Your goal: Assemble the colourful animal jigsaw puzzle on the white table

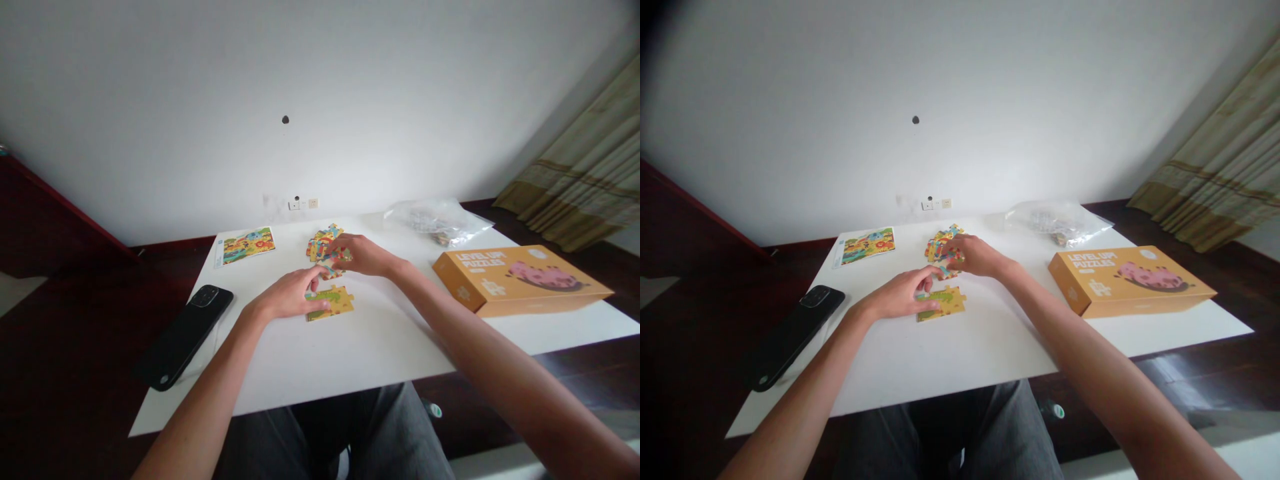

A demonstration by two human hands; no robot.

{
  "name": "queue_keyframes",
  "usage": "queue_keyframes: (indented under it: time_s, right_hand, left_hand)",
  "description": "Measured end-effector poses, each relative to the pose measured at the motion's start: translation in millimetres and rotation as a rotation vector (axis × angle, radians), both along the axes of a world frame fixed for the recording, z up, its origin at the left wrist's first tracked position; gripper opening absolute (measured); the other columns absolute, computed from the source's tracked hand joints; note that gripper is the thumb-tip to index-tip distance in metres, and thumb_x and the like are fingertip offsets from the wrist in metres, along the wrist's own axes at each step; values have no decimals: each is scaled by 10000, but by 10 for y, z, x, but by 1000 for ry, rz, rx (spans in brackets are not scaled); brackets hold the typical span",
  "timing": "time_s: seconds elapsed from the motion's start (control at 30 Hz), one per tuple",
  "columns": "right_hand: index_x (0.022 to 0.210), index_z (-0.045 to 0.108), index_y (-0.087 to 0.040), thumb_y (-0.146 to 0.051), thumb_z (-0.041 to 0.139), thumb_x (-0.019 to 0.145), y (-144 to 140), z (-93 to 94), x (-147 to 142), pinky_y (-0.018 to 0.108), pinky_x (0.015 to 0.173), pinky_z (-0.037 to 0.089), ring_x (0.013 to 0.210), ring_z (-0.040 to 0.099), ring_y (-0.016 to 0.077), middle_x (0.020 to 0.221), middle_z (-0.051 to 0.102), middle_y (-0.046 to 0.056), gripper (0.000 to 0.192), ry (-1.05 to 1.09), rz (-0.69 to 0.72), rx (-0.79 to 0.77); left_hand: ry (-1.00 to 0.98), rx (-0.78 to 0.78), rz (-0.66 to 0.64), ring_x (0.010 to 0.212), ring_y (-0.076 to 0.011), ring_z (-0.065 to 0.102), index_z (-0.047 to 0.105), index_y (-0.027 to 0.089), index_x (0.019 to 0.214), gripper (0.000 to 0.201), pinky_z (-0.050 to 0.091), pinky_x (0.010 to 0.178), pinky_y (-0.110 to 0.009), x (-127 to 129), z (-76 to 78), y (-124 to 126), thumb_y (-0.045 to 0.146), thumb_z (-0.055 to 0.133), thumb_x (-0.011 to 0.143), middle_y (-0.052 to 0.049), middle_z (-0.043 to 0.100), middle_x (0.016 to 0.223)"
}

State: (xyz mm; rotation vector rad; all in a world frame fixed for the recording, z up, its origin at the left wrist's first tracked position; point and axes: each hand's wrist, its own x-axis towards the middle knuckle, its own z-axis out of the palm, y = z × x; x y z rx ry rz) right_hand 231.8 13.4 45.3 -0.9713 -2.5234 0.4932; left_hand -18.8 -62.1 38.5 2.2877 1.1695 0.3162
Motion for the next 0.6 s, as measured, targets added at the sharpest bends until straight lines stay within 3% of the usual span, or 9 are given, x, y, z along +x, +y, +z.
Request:
queue_keyframes:
  time_s: [0.1,0.23,0.3,0.5,0.6]
  right_hand:
    - [1260,732,-268,-308,815,865,76,-78,52,403,996,493,1147,647,281,1261,702,98,406,-8,30,50]
    - [1330,709,-294,-361,886,799,143,-152,80,423,1070,474,1215,628,293,1301,706,81,564,-34,129,39]
    - [1349,704,-292,-338,869,821,155,-173,70,423,1062,483,1194,643,290,1298,718,83,555,-15,82,48]
    - [1328,736,-240,-304,845,838,187,-206,55,425,1021,518,1200,648,337,1291,739,105,506,-30,-116,104]
    - [1325,737,-228,-285,845,835,212,-221,73,414,1044,508,1212,653,330,1327,730,97,504,-14,-143,124]
  left_hand:
    - [33,22,-4,786,-192,624,682,287,1270,508,435,722,-288,15,12,-13,505,765,819,2,657,920]
    - [58,41,-55,991,-257,685,728,329,1217,541,477,848,-321,31,-10,-19,507,865,725,-10,742,1118]
    - [66,66,-56,1060,-269,682,723,339,1231,526,483,908,-339,41,-42,-15,474,862,741,-6,748,1178]
    - [92,180,18,946,-240,677,706,299,1308,465,501,840,-337,101,-109,-15,444,752,869,-39,723,1054]
    - [65,205,2,951,-240,665,705,278,1314,461,504,856,-339,139,-125,-25,445,741,886,-45,707,1025]
